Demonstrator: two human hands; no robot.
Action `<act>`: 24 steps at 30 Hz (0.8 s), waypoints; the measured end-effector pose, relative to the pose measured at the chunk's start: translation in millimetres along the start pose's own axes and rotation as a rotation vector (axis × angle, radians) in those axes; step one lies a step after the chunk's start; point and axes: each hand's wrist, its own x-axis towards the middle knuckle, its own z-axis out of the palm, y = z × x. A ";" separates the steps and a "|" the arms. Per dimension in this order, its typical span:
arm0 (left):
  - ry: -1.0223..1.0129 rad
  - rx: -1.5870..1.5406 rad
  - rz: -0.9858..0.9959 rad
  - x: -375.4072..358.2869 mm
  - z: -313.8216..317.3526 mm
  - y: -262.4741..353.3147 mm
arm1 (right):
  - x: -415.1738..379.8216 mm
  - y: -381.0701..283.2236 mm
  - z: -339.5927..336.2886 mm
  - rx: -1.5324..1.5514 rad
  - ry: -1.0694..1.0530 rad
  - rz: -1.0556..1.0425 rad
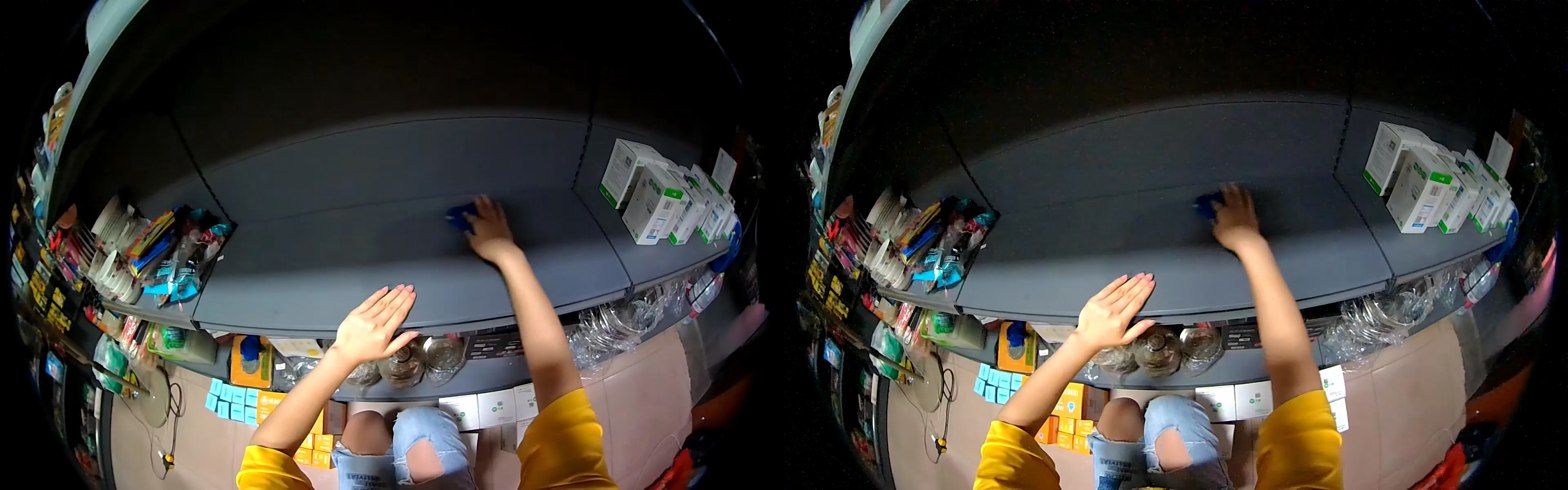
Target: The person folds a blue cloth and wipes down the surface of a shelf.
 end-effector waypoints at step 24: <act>0.005 -0.029 -0.034 -0.1 1.2 2.6 | 79.0 -103.5 38.9 0.112 -0.054 0.260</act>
